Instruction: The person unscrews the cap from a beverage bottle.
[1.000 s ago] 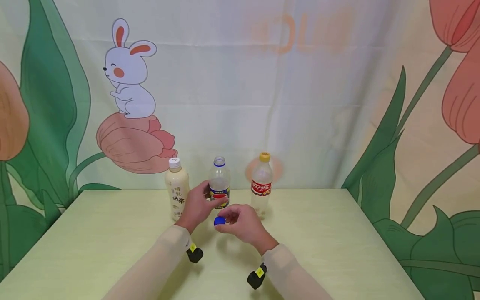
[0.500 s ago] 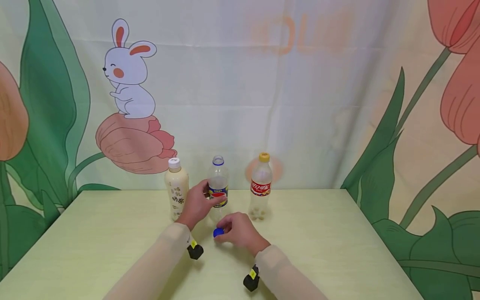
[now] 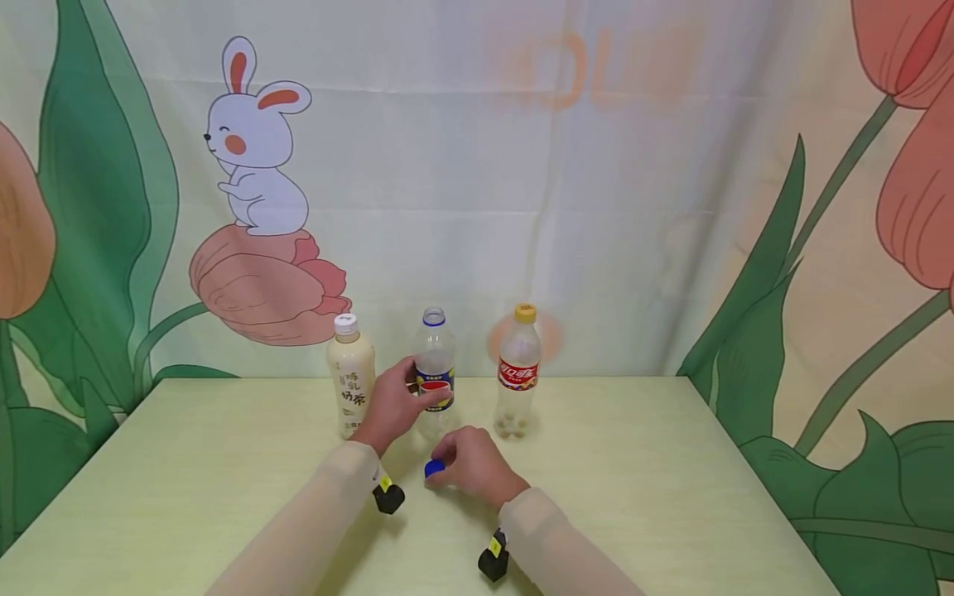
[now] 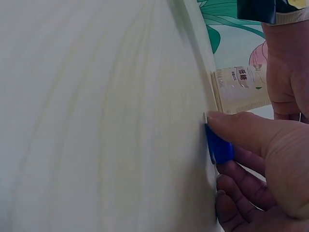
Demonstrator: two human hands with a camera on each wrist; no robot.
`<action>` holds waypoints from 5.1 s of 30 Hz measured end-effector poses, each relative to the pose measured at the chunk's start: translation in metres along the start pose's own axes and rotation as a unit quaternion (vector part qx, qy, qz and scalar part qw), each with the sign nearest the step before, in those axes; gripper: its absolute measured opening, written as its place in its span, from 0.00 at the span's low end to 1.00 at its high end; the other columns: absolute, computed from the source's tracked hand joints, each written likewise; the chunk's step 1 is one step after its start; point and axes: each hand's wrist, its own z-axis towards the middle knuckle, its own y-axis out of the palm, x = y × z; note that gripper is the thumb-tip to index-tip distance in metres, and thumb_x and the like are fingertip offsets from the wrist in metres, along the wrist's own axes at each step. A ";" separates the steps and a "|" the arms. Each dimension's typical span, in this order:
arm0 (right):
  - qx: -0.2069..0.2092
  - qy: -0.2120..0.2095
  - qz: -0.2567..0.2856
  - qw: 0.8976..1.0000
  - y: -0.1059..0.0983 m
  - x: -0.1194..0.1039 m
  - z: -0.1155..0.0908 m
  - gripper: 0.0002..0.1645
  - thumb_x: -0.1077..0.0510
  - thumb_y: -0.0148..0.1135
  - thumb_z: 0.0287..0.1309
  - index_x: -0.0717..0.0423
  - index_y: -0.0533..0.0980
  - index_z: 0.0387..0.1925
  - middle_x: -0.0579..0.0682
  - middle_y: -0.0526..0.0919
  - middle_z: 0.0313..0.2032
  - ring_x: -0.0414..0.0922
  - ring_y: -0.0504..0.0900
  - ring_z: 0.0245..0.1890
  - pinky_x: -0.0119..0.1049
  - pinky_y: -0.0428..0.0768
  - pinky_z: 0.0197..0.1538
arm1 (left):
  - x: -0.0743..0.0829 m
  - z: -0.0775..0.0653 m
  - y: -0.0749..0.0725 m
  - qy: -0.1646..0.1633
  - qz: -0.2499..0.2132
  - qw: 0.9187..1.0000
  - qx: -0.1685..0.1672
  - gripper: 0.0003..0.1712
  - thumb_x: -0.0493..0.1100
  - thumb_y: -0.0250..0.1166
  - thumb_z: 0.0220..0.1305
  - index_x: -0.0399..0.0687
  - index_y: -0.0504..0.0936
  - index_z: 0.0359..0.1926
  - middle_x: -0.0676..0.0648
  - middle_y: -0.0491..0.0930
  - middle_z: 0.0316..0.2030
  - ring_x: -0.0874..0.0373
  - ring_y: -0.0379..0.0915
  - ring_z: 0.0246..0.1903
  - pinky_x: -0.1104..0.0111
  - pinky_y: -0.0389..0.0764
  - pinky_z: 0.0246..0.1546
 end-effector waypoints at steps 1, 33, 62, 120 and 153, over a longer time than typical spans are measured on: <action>0.000 0.001 0.000 1.000 0.000 0.000 0.000 0.18 0.49 0.78 0.37 0.48 0.83 0.33 0.39 0.83 0.28 0.36 0.77 0.30 0.30 0.78 0.36 | 0.000 0.000 0.000 -0.001 -0.001 1.000 -0.002 0.36 0.54 0.74 0.47 0.57 0.71 0.58 0.52 0.79 0.52 0.56 0.76 0.51 0.59 0.77 0.55; 0.029 0.001 0.043 0.999 -0.005 0.004 -0.002 0.27 0.41 0.76 0.38 0.53 0.82 0.39 0.44 0.84 0.32 0.38 0.78 0.32 0.31 0.79 0.37 | -0.001 -0.003 -0.002 0.011 0.018 1.000 -0.018 0.48 0.53 0.75 0.45 0.51 0.63 0.65 0.47 0.72 0.60 0.52 0.67 0.62 0.59 0.70 0.62; 0.170 0.037 0.147 0.974 -0.063 -0.012 -0.046 0.11 0.46 0.70 0.49 0.43 0.83 0.35 0.41 0.84 0.34 0.41 0.81 0.33 0.34 0.81 0.35 | 0.021 -0.079 0.000 0.007 0.046 0.999 0.010 0.49 0.60 0.72 0.47 0.57 0.60 0.68 0.53 0.63 0.66 0.52 0.60 0.66 0.51 0.66 0.63; 0.435 -0.006 0.184 0.882 -0.165 -0.013 0.008 0.30 0.36 0.74 0.37 0.46 0.81 0.42 0.46 0.83 0.42 0.43 0.75 0.40 0.36 0.75 0.40 | 0.060 -0.024 0.093 0.047 -0.038 0.998 -0.013 0.53 0.61 0.66 0.54 0.52 0.48 0.72 0.49 0.55 0.69 0.53 0.53 0.68 0.55 0.61 0.68; 0.379 0.015 0.163 0.911 -0.166 -0.021 0.009 0.29 0.33 0.73 0.35 0.46 0.83 0.37 0.46 0.84 0.33 0.42 0.81 0.35 0.35 0.81 0.35 | 0.058 -0.004 0.098 0.060 -0.106 0.992 -0.037 0.37 0.54 0.70 0.52 0.65 0.65 0.62 0.60 0.73 0.57 0.62 0.69 0.59 0.62 0.71 0.61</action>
